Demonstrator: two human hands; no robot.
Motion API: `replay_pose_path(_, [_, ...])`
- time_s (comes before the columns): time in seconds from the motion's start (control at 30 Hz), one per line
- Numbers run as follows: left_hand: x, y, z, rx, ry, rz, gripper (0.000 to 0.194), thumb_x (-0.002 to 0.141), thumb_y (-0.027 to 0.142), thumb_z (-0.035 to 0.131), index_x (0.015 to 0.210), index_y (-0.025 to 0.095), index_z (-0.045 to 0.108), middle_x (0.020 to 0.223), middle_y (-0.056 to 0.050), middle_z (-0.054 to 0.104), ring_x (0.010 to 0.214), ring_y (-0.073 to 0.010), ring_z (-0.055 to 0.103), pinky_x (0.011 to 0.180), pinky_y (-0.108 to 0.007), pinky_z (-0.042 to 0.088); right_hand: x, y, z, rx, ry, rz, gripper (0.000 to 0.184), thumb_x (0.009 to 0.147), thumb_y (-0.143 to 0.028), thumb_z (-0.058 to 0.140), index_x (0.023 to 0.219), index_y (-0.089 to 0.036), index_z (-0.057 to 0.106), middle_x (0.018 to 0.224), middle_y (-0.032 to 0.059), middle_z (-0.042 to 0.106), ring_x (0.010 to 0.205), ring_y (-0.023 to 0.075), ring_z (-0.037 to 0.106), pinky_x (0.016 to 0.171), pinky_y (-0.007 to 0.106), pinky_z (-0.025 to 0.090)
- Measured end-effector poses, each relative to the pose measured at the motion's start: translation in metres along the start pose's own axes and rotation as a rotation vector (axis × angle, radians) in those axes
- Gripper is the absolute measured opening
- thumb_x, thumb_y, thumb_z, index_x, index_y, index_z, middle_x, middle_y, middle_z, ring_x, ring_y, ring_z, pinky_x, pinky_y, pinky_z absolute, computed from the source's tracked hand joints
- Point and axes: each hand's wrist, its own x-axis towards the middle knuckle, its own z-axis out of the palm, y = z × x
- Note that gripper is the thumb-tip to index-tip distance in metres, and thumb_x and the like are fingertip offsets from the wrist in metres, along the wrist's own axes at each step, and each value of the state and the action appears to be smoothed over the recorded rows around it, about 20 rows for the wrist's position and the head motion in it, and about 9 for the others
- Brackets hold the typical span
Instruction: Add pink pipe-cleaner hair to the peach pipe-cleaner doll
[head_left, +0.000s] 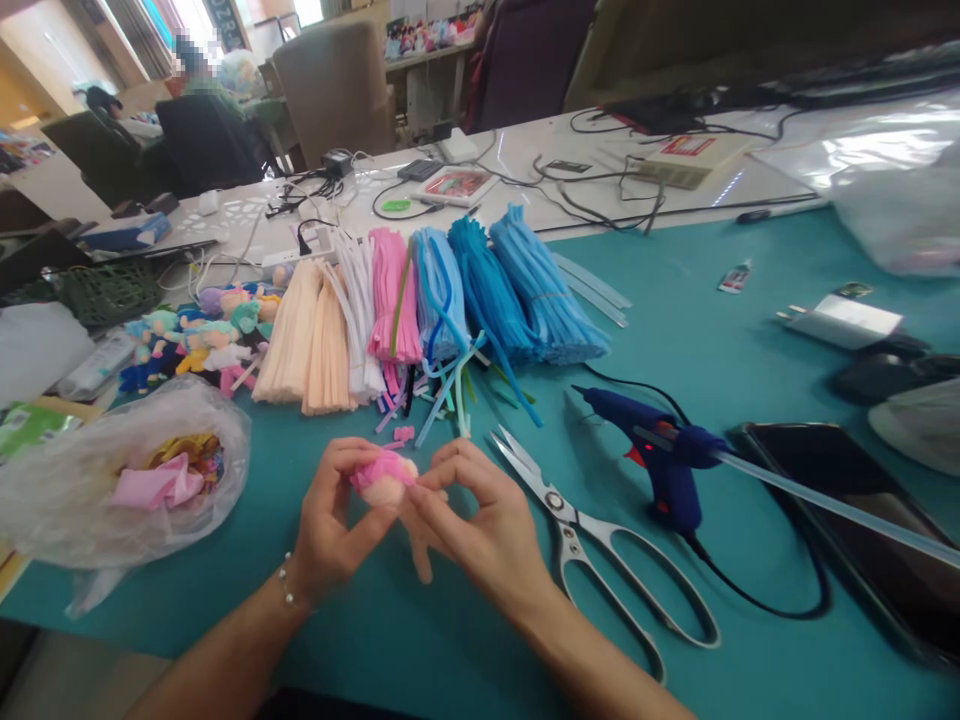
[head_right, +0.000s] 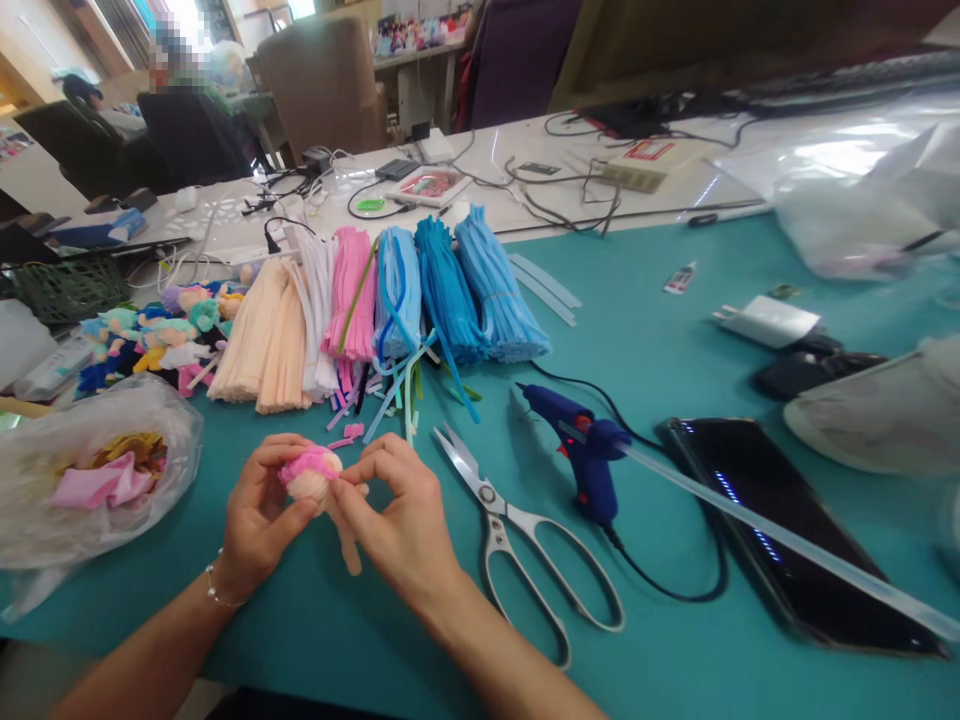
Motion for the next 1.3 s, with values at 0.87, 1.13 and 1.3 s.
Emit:
replay_pose_path(0.87, [0.0028, 0.0002, -0.0027, -0.037, 0.020, -0.052, 0.028, 0.072, 0.019, 0.076, 0.098, 0.020, 0.066, 0.100, -0.008, 0.062, 0.094, -0.0206, 0.062, 0.079, -0.031, 0.054, 0.0037, 0.0008, 0.0016, 0.275, -0.190, 0.451, 0.021, 0.077, -0.036, 0.059, 0.065, -0.020, 0.052, 0.064, -0.0022, 0.052, 0.061, 0.0133, 0.048, 0.056, 0.026, 0.038])
replay_pose_path(1.13, [0.0055, -0.0018, -0.0024, -0.118, -0.004, -0.159, 0.029, 0.071, 0.030, 0.078, 0.095, 0.018, 0.068, 0.094, -0.007, 0.064, 0.087, -0.0202, 0.061, 0.075, -0.030, 0.053, 0.0083, -0.0039, 0.0001, 0.561, -0.187, 0.628, 0.026, 0.063, -0.032, 0.073, 0.066, -0.020, 0.051, 0.062, -0.0054, 0.052, 0.057, 0.0107, 0.050, 0.058, 0.024, 0.043])
replay_pose_path(1.3, [0.0091, 0.0007, -0.0006, -0.186, 0.008, -0.245, 0.032, 0.070, 0.037, 0.079, 0.094, 0.018, 0.070, 0.086, -0.005, 0.065, 0.077, -0.0175, 0.061, 0.068, -0.026, 0.052, 0.0102, -0.0057, -0.0043, 0.546, -0.175, 0.559, 0.019, 0.069, -0.034, 0.068, 0.067, -0.020, 0.055, 0.062, -0.0037, 0.056, 0.058, 0.0125, 0.054, 0.059, 0.027, 0.047])
